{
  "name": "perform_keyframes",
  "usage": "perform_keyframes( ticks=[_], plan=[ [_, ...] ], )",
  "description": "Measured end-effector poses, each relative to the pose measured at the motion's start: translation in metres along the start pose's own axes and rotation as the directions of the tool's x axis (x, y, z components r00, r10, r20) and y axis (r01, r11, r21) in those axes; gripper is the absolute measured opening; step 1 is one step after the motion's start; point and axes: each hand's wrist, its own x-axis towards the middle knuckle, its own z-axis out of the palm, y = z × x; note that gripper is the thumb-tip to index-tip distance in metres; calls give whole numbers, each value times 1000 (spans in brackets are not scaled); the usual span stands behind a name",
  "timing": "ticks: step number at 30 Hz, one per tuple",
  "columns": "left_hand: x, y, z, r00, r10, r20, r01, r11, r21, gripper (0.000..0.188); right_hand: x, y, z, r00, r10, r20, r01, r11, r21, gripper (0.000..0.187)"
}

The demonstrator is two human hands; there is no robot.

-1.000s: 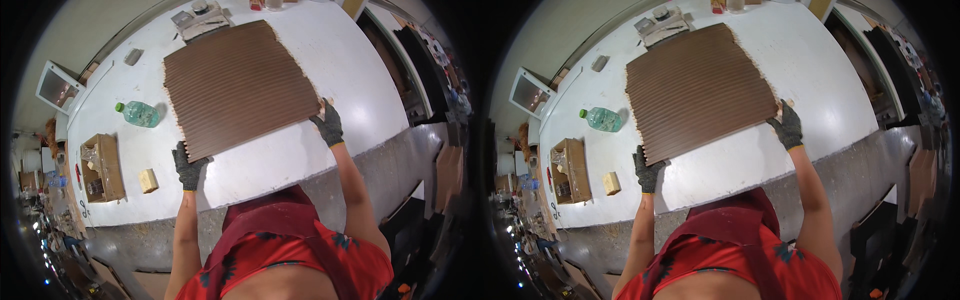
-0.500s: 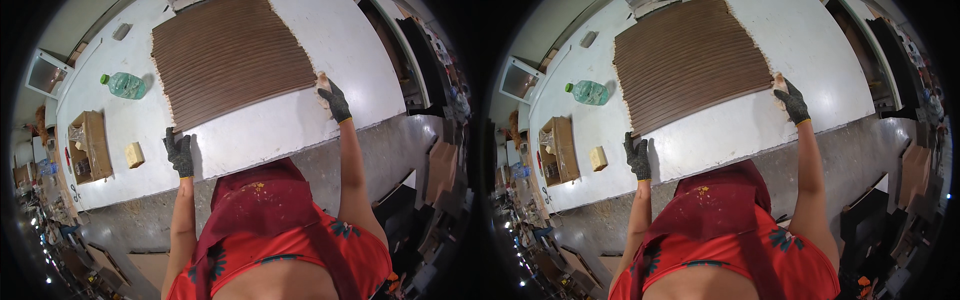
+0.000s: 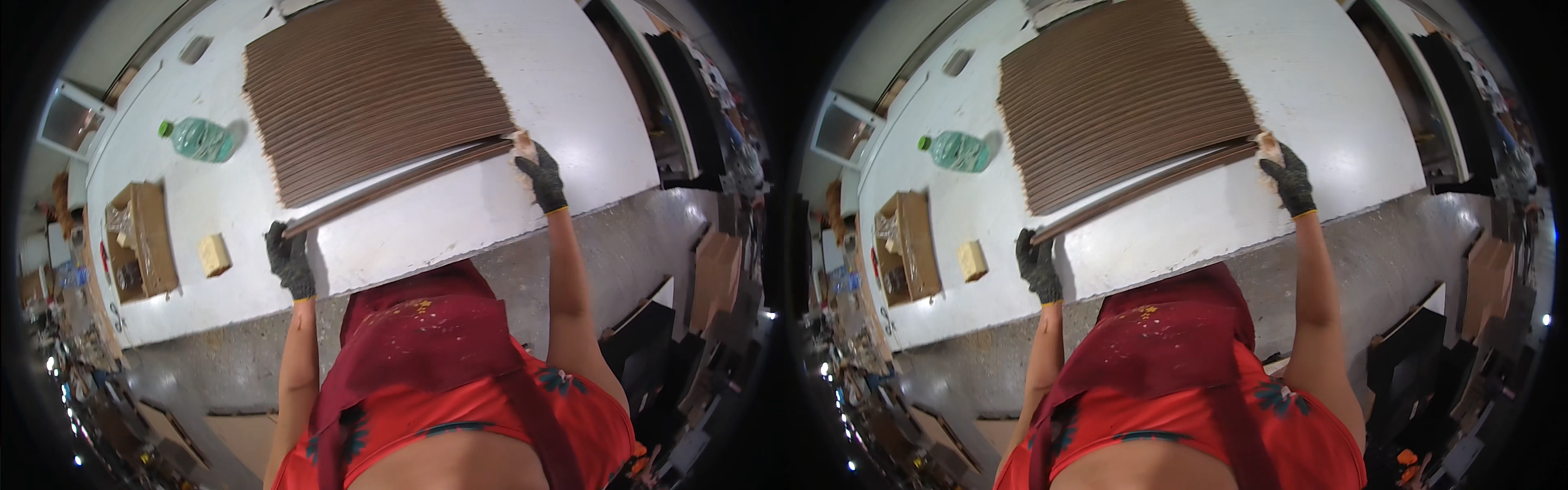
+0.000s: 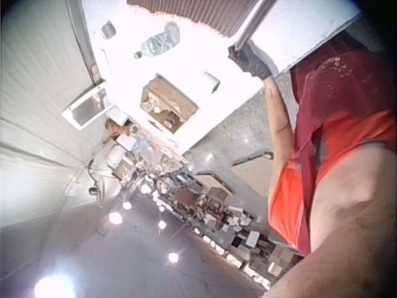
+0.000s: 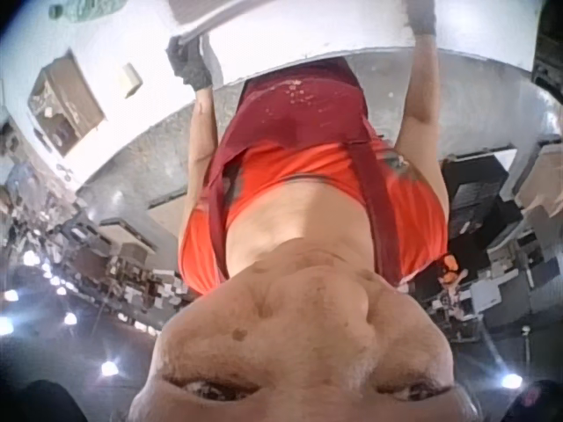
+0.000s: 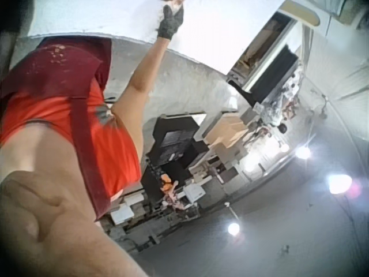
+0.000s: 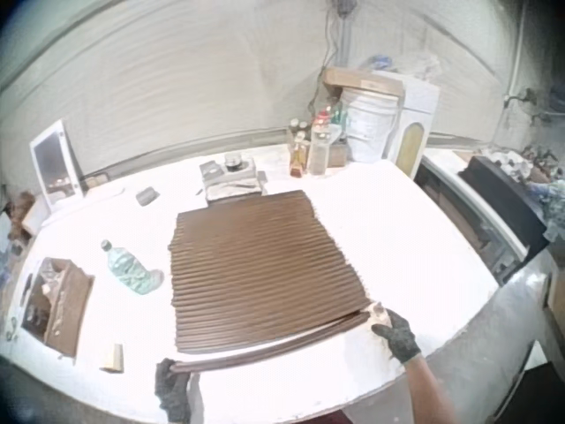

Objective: The person wipes a connected panel of wooden slats with a cloth and applies stain to individual wooden beams using a sponge.

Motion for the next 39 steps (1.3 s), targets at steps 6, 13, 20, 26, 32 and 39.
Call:
perform_keyframes(
  ticks=[6,13,20,26,32,39],
  plan=[
    [2,-13,-15,972,146,185,-173,975,140,33,4,12,-10,995,80,58,-87,985,146,54],
    [-11,26,-22,947,-162,276,125,981,148,24,-1,11,-17,995,98,-10,-84,901,425,54],
    [-16,63,-28,901,-279,331,147,916,372,20,8,65,-55,991,116,-66,-1,504,864,39],
    [-4,20,-51,876,-153,458,-68,900,431,26,6,55,-49,994,93,-59,17,399,917,36],
    [-8,18,-52,874,-182,451,11,934,357,23,10,70,-55,998,8,-56,44,526,849,45],
    [-18,58,-23,801,-465,377,450,883,133,33,13,69,-57,990,-49,-133,131,676,725,36]
  ],
)
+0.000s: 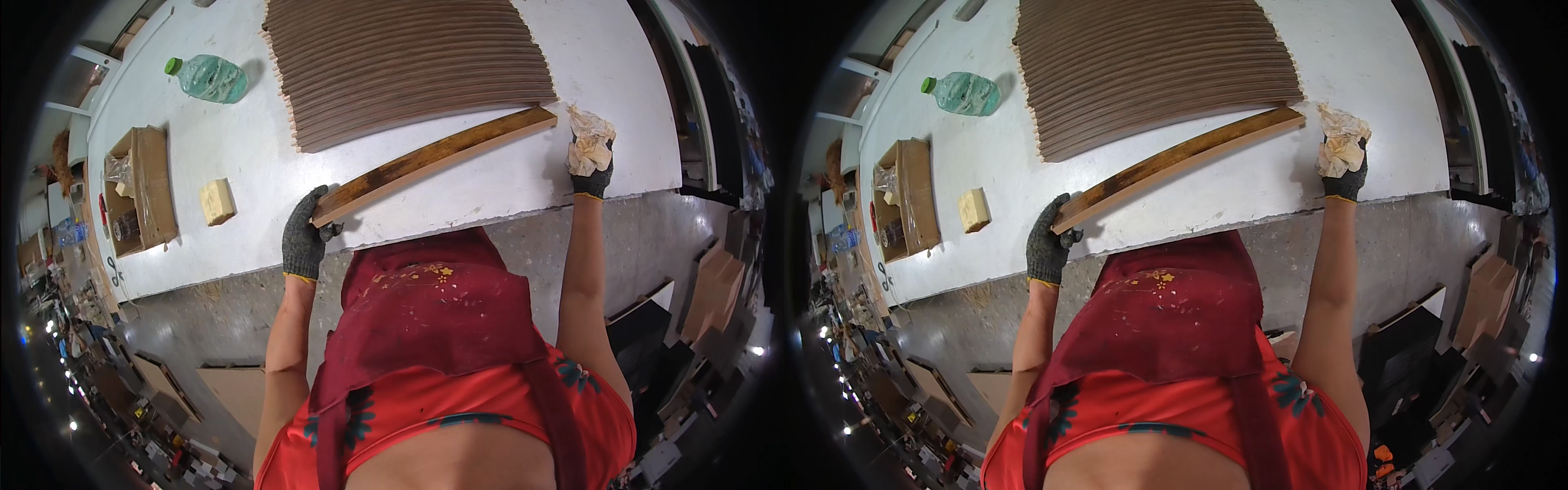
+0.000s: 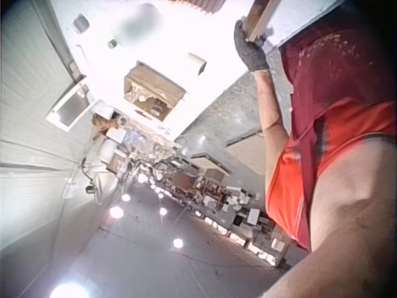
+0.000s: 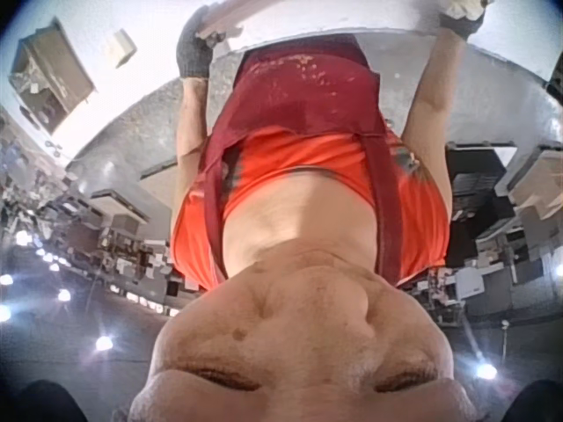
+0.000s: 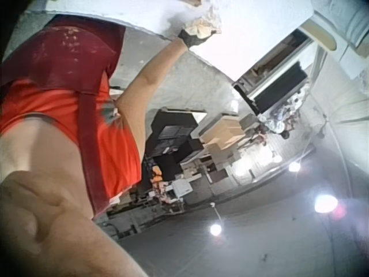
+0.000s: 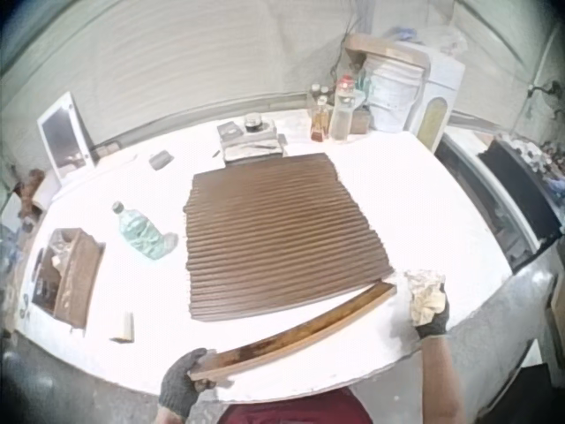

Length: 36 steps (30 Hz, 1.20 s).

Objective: The person wipes a connected panel of wooden slats with a cloth and applies stain to individual wooden beams using a sponge.

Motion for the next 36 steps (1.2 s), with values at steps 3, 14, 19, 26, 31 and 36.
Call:
perform_keyframes(
  ticks=[3,14,19,26,31,36],
  plan=[
    [1,-3,-2,992,-128,9,128,980,-149,34,-4,-1,8,998,-69,10,69,946,-317,35],
    [13,-16,-11,888,-431,159,446,727,-522,38,-2,-5,8,998,-58,16,60,936,-348,31],
    [8,-13,-9,986,-148,83,166,940,-298,37,-2,-4,8,976,-141,166,187,933,-306,42],
    [2,7,-10,993,-61,102,70,994,-85,35,9,-3,17,970,-178,165,229,896,-380,48],
    [1,20,-4,999,11,34,-15,994,112,33,-7,-17,29,987,-2,163,62,930,-363,45],
    [6,3,-5,998,14,57,-18,998,56,35,0,-4,24,957,-203,208,270,888,-372,42]
  ],
)
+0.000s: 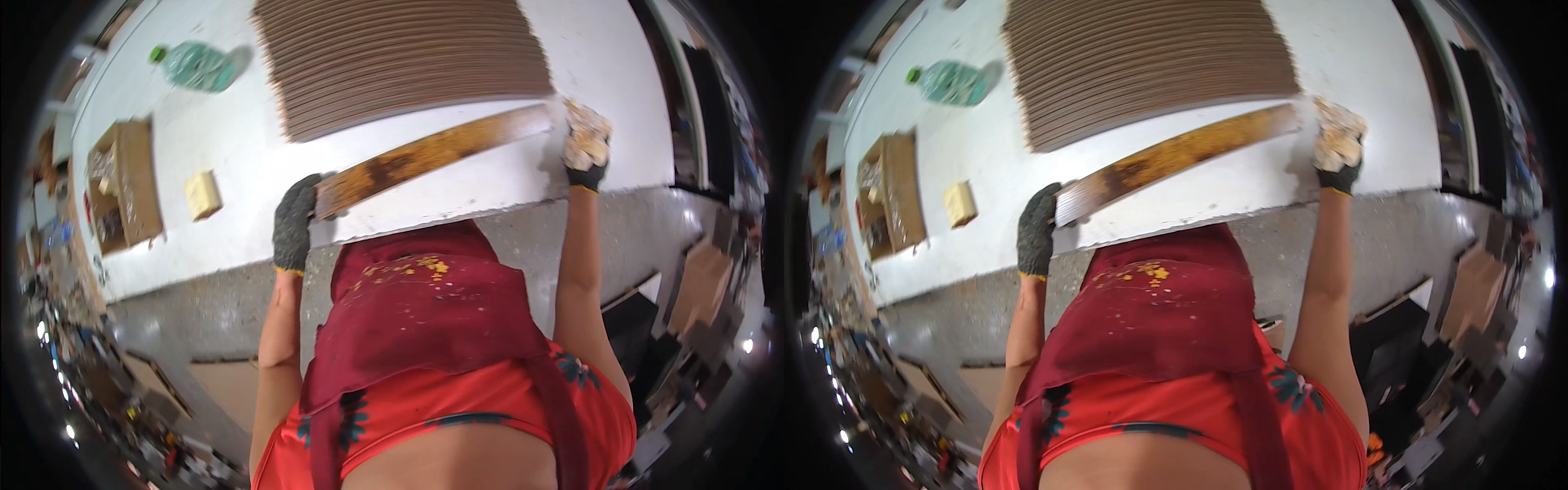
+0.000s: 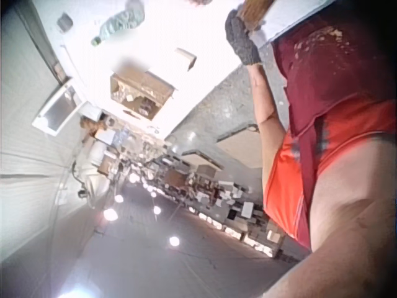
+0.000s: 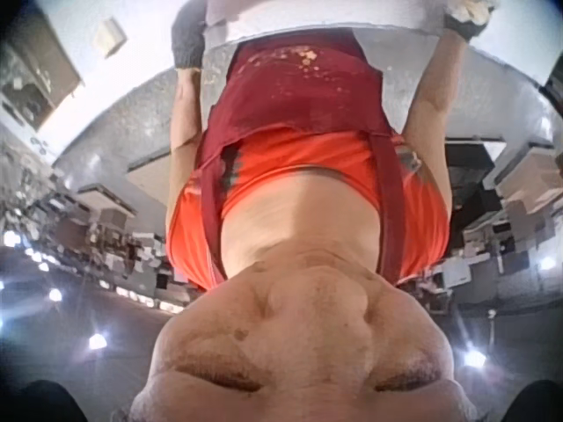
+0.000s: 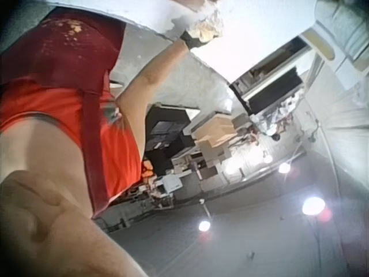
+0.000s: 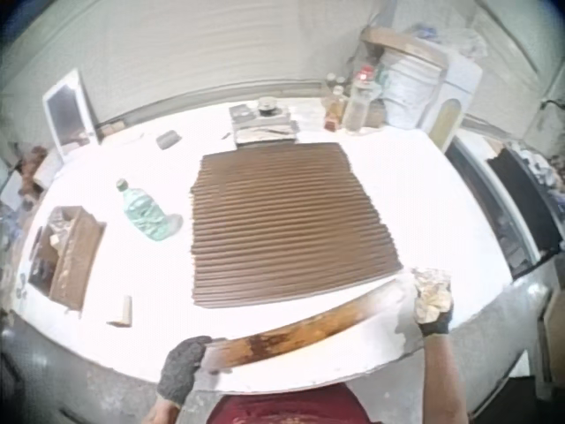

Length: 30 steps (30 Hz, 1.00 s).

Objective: The person wipes a connected panel of wooden slats with a cloth and applies stain to individual wooden beams using a sponge.

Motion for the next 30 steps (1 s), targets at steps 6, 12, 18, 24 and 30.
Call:
perform_keyframes(
  ticks=[6,12,18,24,30],
  plan=[
    [3,11,9,996,-77,-33,78,997,25,31,-6,4,-22,944,328,-43,-278,858,431,38],
    [10,6,10,995,-87,-48,89,995,37,33,-9,-15,7,898,394,-194,-282,856,434,28],
    [17,-2,-3,981,-165,103,170,985,-42,34,-9,-11,1,892,406,-199,-293,855,428,40],
    [9,-4,4,961,-232,151,252,958,-134,39,-5,0,-14,858,497,-129,-364,766,529,45],
    [2,-7,11,980,-195,34,197,974,-113,41,-7,-27,18,842,496,-211,-345,797,496,32]
  ],
)
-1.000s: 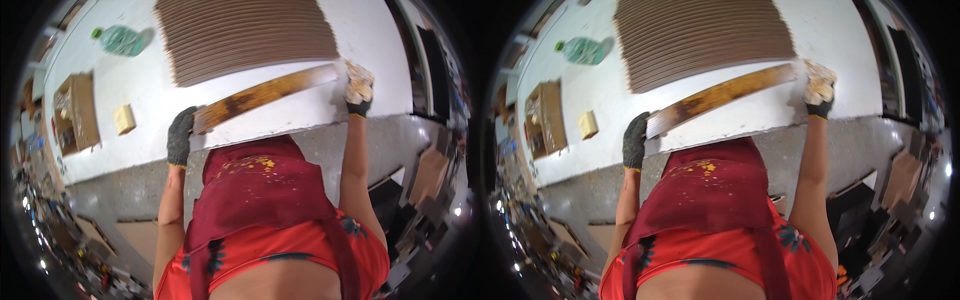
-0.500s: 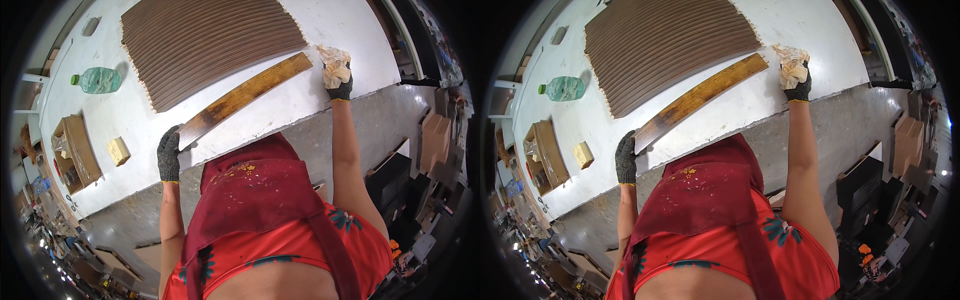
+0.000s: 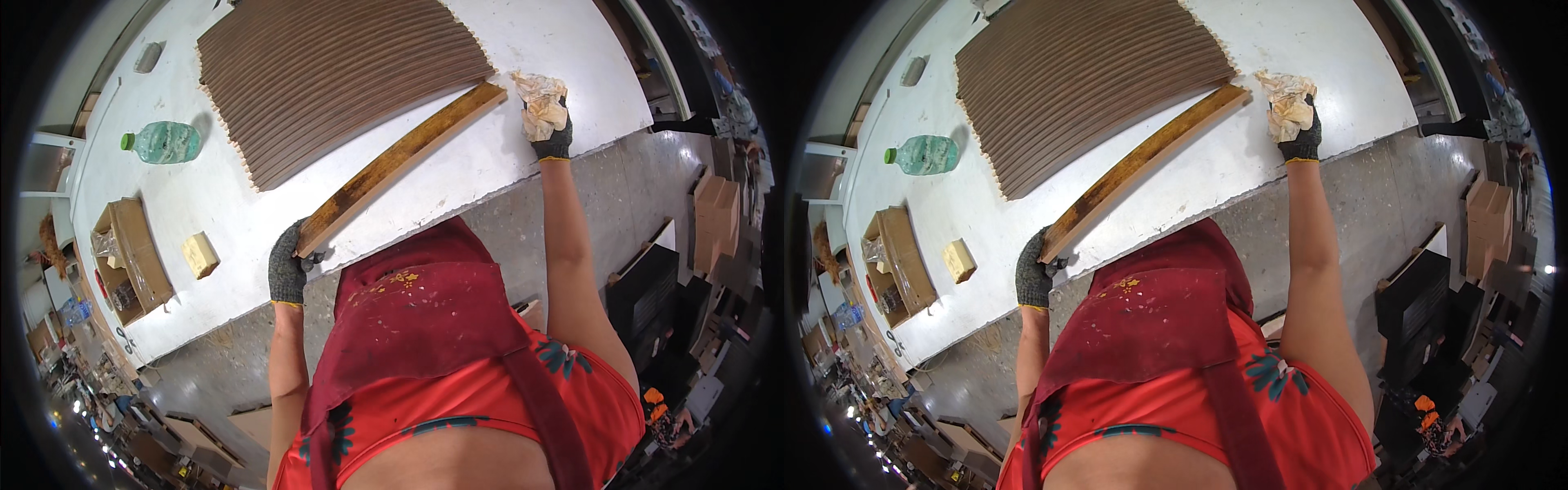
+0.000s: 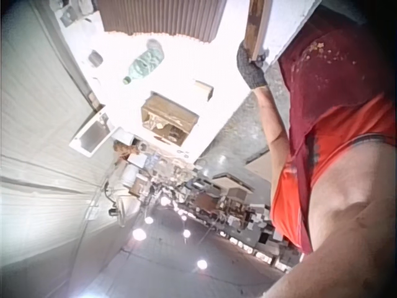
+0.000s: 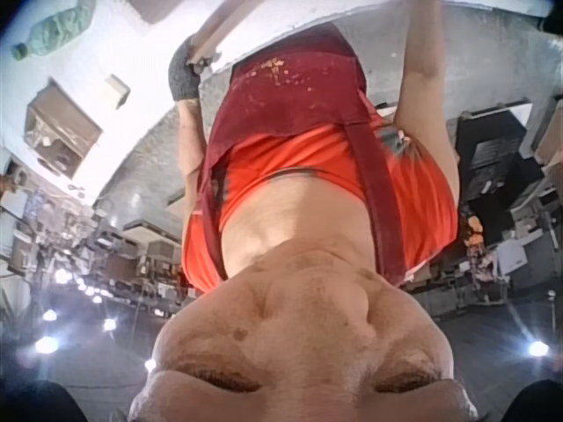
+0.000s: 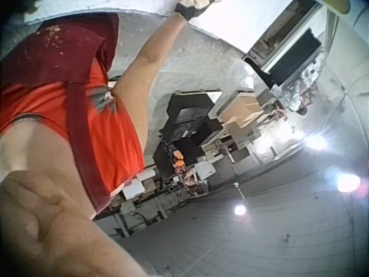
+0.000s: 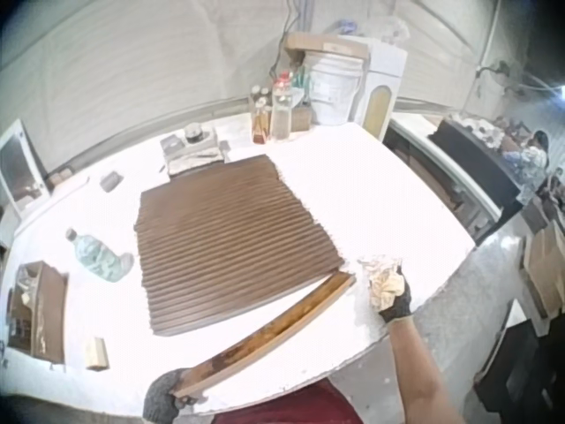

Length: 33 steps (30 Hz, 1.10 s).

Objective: The person wipes a connected panel of wooden slats with a cloth and applies stain to individual wooden beams using a sponge.

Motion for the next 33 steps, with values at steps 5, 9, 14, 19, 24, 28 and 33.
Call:
perform_keyframes(
  ticks=[5,9,14,19,24,28,33],
  plan=[
    [5,-4,-11,980,25,199,-17,999,-41,39,14,3,-16,989,20,146,-56,968,246,37],
    [-13,2,-2,983,38,179,-50,997,61,38,7,5,-10,996,-18,91,5,990,141,41],
    [-16,-3,-2,978,188,88,-205,938,280,49,15,10,-25,982,-132,136,127,991,44,33],
    [-20,1,2,908,412,70,-407,831,379,58,26,11,-43,963,-143,226,166,983,-84,38],
    [-15,-8,-1,888,452,84,-450,817,361,61,18,13,-23,929,-265,258,231,960,157,31],
    [-10,-21,1,946,323,24,-313,895,317,59,23,13,-35,834,-430,345,550,704,-450,38],
    [-11,-29,1,929,371,14,-359,888,288,57,19,12,-32,939,-216,266,255,959,-120,31]
  ],
)
